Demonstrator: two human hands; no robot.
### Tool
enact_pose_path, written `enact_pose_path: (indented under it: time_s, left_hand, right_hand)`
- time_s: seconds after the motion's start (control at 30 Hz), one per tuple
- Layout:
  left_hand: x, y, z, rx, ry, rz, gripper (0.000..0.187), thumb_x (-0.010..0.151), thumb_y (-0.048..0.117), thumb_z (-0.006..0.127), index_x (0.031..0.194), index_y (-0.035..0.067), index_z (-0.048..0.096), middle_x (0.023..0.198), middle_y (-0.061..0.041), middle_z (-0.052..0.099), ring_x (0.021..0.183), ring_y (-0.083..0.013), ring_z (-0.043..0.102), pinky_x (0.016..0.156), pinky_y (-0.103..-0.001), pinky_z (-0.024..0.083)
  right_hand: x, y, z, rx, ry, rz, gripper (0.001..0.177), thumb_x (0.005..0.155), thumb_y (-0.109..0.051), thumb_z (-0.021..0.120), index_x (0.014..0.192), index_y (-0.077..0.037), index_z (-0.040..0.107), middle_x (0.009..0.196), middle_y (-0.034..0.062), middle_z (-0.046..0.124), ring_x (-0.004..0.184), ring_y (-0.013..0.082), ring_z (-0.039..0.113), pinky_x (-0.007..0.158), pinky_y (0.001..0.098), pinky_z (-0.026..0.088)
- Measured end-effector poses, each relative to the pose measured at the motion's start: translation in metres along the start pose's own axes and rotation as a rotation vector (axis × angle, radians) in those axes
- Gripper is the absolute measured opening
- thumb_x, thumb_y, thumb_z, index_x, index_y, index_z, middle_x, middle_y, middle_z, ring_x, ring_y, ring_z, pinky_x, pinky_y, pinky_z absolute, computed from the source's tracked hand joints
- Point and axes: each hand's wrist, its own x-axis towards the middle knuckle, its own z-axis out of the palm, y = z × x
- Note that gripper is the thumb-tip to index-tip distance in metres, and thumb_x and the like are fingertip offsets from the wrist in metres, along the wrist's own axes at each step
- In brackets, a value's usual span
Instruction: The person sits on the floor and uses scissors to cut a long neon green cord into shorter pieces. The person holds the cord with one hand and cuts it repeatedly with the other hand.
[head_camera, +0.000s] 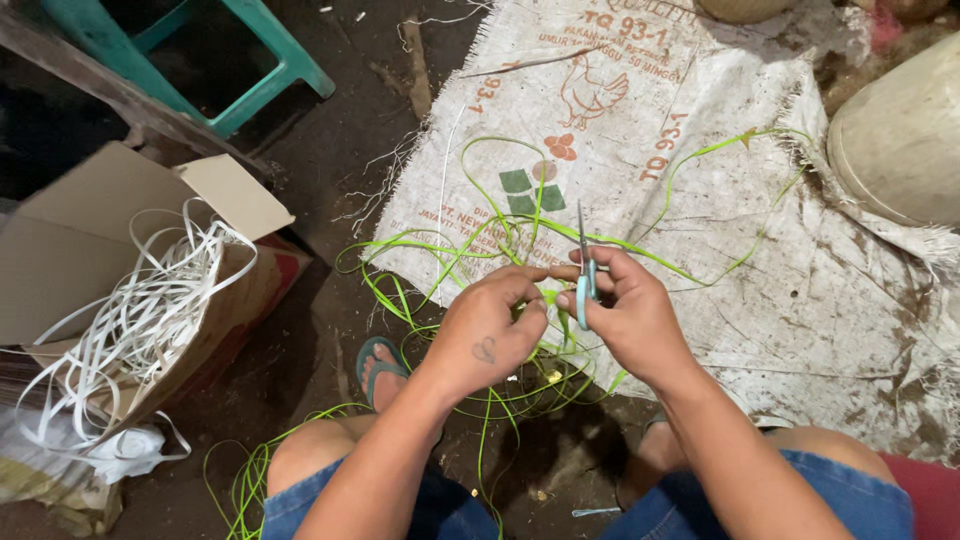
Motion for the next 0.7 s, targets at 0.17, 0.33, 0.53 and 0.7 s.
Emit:
enact_pose_path:
  time_s: [0.17,0.33,0.53,0.7]
  left_hand:
    - [0.001,-0.002,0.001,-0.065,0.017,-0.052,0.017,0.089,0.014,0.062,0.092,0.000,0.070,0.127,-0.015,0.070,0.111,-0.0315,0.070,0.093,-0.039,0.055]
    - [0.003,0.001,-0.003,0.004,0.046,0.013,0.017,0.090,0.015,0.063,0.095,0.001,0.071,0.114,-0.015,0.069,0.101,-0.0314,0.070,0.089,-0.039,0.055]
    - [-0.001,-0.002,-0.039,0.127,0.128,0.081,0.015,0.089,0.015,0.063,0.091,0.002,0.070,0.108,-0.013,0.069,0.094,-0.0322,0.070,0.084,-0.040,0.055]
    - [-0.010,-0.005,-0.058,0.160,0.031,-0.006,0.015,0.086,0.016,0.064,0.088,0.002,0.069,0.094,-0.014,0.069,0.087,-0.0345,0.067,0.078,-0.042,0.054]
  right_hand:
    - [0.007,0.013,-0.005,0.213,-0.043,0.161,0.047,0.086,-0.004,0.075,0.130,0.000,0.058,0.101,0.0089,0.075,0.091,0.0125,0.068,0.080,0.0266,0.054]
    - [0.009,0.018,-0.022,0.449,-0.094,0.052,0.044,0.088,-0.002,0.074,0.129,0.000,0.059,0.096,0.0110,0.071,0.090,0.0209,0.072,0.081,0.0341,0.058]
    - [0.036,-0.012,-0.073,0.584,0.230,0.061,0.028,0.097,-0.010,0.069,0.123,-0.010,0.062,0.095,0.0120,0.068,0.076,0.0264,0.068,0.061,0.0373,0.054]
    - [0.064,-0.028,-0.096,0.592,0.447,0.000,0.022,0.094,-0.011,0.064,0.116,-0.012,0.061,0.102,0.0128,0.070,0.080,0.0314,0.067,0.070,0.0424,0.059]
